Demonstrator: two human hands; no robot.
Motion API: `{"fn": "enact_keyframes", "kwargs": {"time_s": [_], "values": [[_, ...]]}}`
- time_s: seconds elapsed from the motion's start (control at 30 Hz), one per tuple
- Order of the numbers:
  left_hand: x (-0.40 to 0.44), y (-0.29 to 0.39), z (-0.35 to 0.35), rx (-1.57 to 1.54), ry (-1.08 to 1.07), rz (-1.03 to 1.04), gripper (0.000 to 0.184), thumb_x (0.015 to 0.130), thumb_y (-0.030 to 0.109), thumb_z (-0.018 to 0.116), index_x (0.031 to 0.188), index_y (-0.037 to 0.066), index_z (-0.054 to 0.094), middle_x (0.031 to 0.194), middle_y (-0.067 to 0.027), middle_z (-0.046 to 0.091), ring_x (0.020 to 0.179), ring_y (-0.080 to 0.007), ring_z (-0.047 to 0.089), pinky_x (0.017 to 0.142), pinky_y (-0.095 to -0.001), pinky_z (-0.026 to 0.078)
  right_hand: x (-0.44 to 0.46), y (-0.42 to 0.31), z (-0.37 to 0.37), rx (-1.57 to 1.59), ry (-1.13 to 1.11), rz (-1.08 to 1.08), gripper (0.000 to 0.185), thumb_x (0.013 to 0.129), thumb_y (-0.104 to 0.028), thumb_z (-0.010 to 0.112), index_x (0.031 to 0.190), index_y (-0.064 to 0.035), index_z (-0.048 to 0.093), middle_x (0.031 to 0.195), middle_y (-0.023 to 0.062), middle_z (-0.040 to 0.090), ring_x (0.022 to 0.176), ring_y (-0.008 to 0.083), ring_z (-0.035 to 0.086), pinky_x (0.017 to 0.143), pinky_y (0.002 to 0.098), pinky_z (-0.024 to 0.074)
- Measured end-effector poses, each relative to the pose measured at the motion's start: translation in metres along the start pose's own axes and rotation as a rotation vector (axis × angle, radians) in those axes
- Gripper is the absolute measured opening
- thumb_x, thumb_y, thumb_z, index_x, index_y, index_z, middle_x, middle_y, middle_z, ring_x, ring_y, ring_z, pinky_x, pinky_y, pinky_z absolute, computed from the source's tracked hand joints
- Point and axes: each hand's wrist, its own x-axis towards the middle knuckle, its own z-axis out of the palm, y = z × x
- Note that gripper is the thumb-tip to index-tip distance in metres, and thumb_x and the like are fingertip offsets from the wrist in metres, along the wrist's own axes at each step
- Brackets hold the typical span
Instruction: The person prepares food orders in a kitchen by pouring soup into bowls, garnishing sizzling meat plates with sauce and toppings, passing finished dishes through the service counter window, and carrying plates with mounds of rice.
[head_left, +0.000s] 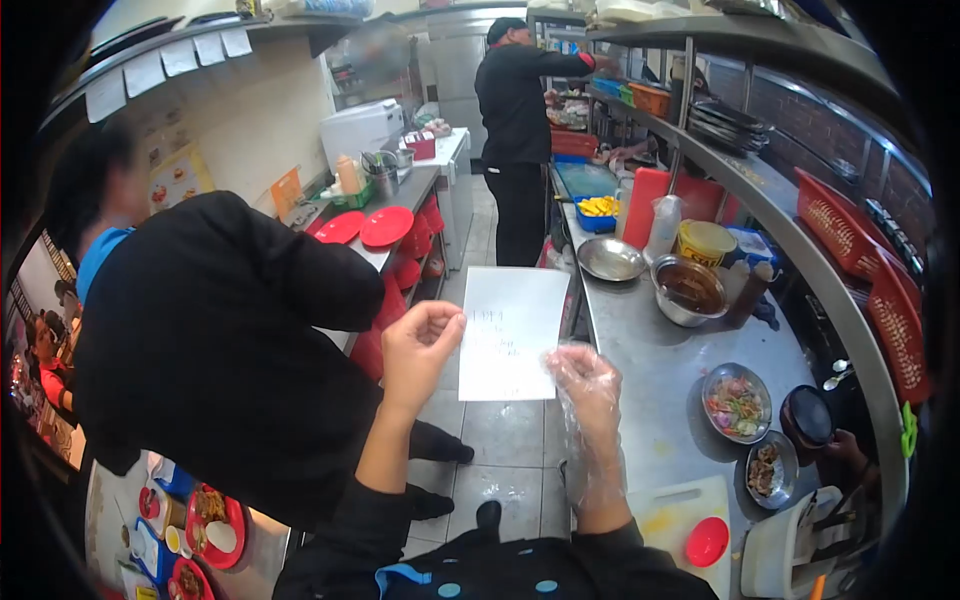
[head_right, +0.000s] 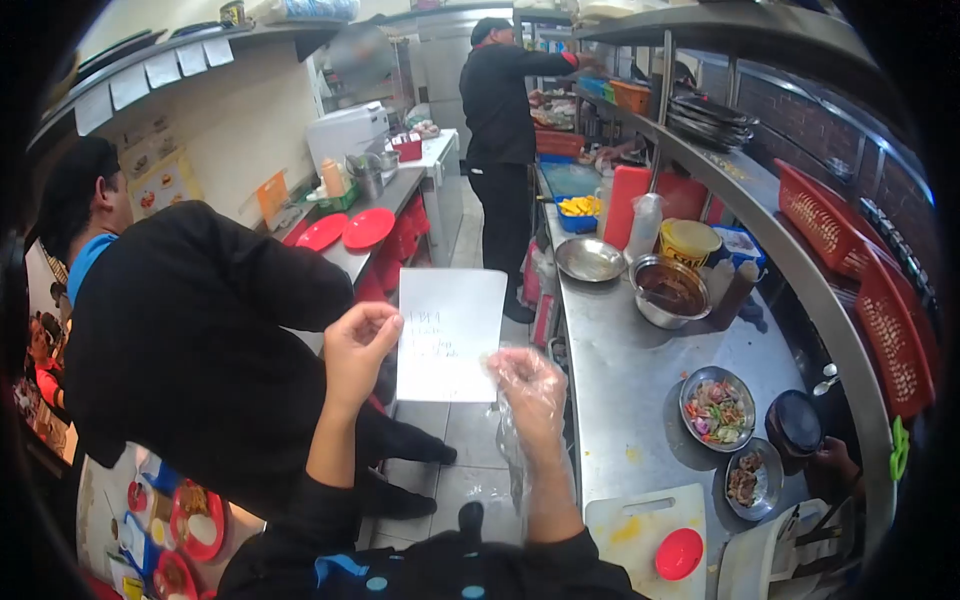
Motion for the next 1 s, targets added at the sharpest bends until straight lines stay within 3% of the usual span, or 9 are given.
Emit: {"fn": "enact_keyframes", "kwargs": {"time_s": [0.2,0.27,0.47,0.6,0.67,0.77,0.83,0.93,1.0], "values": [[0.076,-0.059,-0.004,0.016,-0.004,0.047,0.016,0.082,0.007,0.065,0.095,-0.002,0.063,0.077,-0.0032,0.064,0.069,-0.0063,0.058,0.063,-0.0194,0.046,0.084,0.033,-0.007,-0.035,0.070,-0.063,0.010,0.082,-0.006,0.066,0.087,0.0012,0.063,0.080,0.0015,0.063,0.073,0.0061,0.055,0.067,0.0198,0.0429],[0.107,-0.082,-0.024,-0.046,0.034,0.002,0.029,0.083,0.007,0.063,0.111,0.001,0.057,0.084,-0.0060,0.064,0.074,-0.0090,0.059,0.064,-0.0212,0.047,0.119,0.031,-0.011,-0.117,0.103,-0.100,0.010,0.082,-0.006,0.066,0.087,0.0015,0.063,0.080,0.0018,0.063,0.072,0.0062,0.055,0.067,0.0198,0.0431],[0.179,-0.159,-0.071,-0.102,0.435,-0.095,0.059,0.084,0.008,0.060,0.136,0.006,0.031,0.107,-0.0116,0.057,0.081,-0.0098,0.056,0.066,-0.0207,0.047,0.207,0.039,-0.009,-0.175,0.188,-0.182,0.010,0.082,-0.005,0.065,0.087,0.0025,0.062,0.080,0.0028,0.063,0.074,0.0066,0.055,0.068,0.0204,0.0439],[0.214,-0.207,-0.056,-0.059,0.252,-0.185,0.074,0.083,0.009,0.061,0.141,0.007,0.016,0.127,-0.0164,0.042,0.092,-0.0137,0.054,0.072,-0.0243,0.048,0.273,0.071,-0.003,-0.085,0.210,-0.167,0.010,0.082,-0.006,0.066,0.088,0.0014,0.062,0.083,0.0039,0.064,0.075,0.0078,0.057,0.069,0.0207,0.0452],[0.231,-0.238,-0.051,-0.035,0.201,-0.156,0.069,0.082,0.007,0.061,0.139,0.006,0.022,0.123,-0.0147,0.045,0.091,-0.0149,0.054,0.073,-0.0269,0.048,0.307,0.093,-0.001,-0.054,0.191,-0.146,0.011,0.081,-0.007,0.067,0.088,0.0005,0.063,0.083,0.0040,0.064,0.075,0.0079,0.057,0.070,0.0207,0.0453],[0.258,-0.256,-0.049,0.152,-0.118,-0.126,0.051,0.080,0.010,0.063,0.127,0.003,0.044,0.116,-0.0102,0.052,0.091,-0.0149,0.054,0.074,-0.0285,0.048,0.374,0.129,0.026,-0.133,0.227,-0.127,0.012,0.080,-0.007,0.067,0.089,-0.0001,0.063,0.083,0.0046,0.064,0.076,0.0093,0.057,0.071,0.0215,0.0456],[0.278,-0.251,-0.049,0.264,-0.320,-0.250,0.044,0.082,0.009,0.062,0.123,0.002,0.046,0.109,-0.0102,0.057,0.095,-0.0143,0.058,0.078,-0.0270,0.049,0.411,0.148,0.049,-0.058,0.167,-0.056,0.011,0.079,-0.005,0.067,0.088,-0.0004,0.063,0.081,0.0043,0.063,0.076,0.0101,0.057,0.071,0.0220,0.0455],[0.314,-0.221,-0.035,0.127,-0.261,-0.319,0.056,0.084,0.012,0.063,0.133,0.004,0.037,0.115,-0.0112,0.055,0.094,-0.0149,0.058,0.082,-0.0277,0.048,0.471,0.172,0.099,0.203,-0.066,-0.044,0.008,0.078,-0.002,0.066,0.083,-0.0001,0.060,0.076,0.0024,0.059,0.072,0.0101,0.056,0.069,0.0228,0.0457],[0.336,-0.189,-0.026,0.202,-0.087,-0.118,0.065,0.078,0.015,0.070,0.133,0.003,0.037,0.113,-0.0120,0.057,0.095,-0.0167,0.059,0.083,-0.0282,0.048,0.502,0.168,0.119,-0.054,-0.323,-0.133,0.009,0.076,0.001,0.066,0.079,0.0005,0.058,0.074,0.0016,0.056,0.068,0.0092,0.054,0.065,0.0231,0.0456]]}}
